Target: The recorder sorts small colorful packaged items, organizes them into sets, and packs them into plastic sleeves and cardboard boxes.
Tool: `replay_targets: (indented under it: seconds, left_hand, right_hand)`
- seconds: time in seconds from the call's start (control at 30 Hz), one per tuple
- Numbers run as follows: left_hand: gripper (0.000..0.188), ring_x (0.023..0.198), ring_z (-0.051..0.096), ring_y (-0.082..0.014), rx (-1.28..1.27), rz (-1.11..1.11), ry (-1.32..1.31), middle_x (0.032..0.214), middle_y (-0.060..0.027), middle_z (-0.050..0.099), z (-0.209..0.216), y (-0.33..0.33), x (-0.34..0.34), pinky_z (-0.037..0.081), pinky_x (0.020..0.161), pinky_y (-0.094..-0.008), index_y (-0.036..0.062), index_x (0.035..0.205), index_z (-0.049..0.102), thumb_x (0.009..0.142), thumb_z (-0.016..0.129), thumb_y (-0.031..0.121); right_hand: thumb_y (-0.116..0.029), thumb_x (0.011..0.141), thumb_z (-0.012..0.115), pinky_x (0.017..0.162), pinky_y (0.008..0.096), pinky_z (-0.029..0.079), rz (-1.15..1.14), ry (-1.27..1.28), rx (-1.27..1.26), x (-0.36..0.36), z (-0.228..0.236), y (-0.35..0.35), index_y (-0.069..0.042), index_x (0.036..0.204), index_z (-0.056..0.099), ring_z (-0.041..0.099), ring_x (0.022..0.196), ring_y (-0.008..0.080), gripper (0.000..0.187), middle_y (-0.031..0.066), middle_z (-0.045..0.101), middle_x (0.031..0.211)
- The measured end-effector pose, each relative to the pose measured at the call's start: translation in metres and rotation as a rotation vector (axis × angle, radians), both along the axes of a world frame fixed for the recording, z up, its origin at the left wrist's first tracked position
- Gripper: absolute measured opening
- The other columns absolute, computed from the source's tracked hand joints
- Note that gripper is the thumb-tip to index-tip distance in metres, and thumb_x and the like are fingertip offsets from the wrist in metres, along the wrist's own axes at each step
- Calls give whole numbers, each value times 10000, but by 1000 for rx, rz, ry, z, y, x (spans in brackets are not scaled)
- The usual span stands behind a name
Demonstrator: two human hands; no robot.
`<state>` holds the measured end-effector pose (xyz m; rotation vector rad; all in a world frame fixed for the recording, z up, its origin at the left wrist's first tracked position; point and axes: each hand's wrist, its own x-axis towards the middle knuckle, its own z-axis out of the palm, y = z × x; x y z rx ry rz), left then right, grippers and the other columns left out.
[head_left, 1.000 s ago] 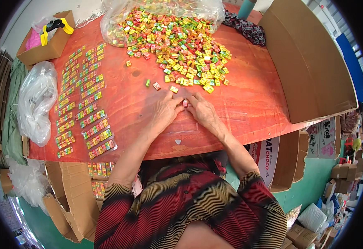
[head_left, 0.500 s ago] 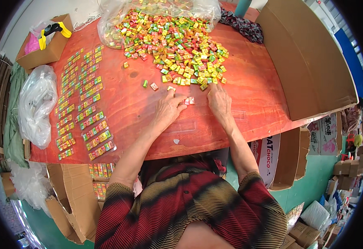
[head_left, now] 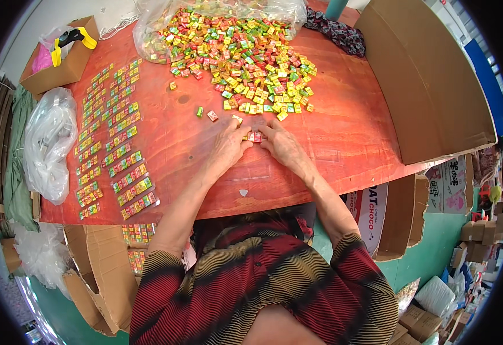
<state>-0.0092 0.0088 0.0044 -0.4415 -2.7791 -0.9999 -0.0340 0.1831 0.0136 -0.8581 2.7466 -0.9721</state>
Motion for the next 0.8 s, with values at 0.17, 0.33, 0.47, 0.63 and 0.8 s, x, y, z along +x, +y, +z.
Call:
replay_targets:
  seconds: [0.17,0.33,0.47,0.63,0.8]
  left_hand:
    - [419,931,510,-332,16,4,-148,1031,-152,485,6,2,3,430,773,-382,22,1077,528,687,664,93]
    - [436,941,515,-330,94,-46,17,1038,-160,472,-10,-11,0,435,781,-394,38,1104,508,695,655,86]
    - [472,993,485,-331,69,-22,-155,1076,-157,458,-1,-8,1,411,832,-385,40,1122,501,687,669,111]
    - [441,977,478,-302,37,4,-122,1033,-137,464,-2,-5,3,399,831,-363,57,1086,516,676,675,100]
    - [423,970,480,-302,68,4,-122,1027,-129,466,6,-2,6,402,827,-363,53,1073,523,680,673,90]
  right_hand:
    - [-83,718,625,765,387,438,-4,12,22,3,-4,1,-88,1139,484,516,934,338,444,163,506,984]
    - [-94,742,607,804,383,436,-17,0,-24,5,9,9,-88,1203,435,509,981,338,493,182,490,1092]
    - [-157,786,581,753,386,447,-191,123,-39,-9,20,31,-39,1134,484,549,904,317,380,193,542,1020]
    - [-234,762,618,668,401,450,-495,152,105,-30,12,19,-9,955,535,566,789,329,307,196,573,894]
    - [-181,754,598,685,417,451,-490,198,117,-32,-12,14,-5,969,507,555,794,360,292,199,547,921]
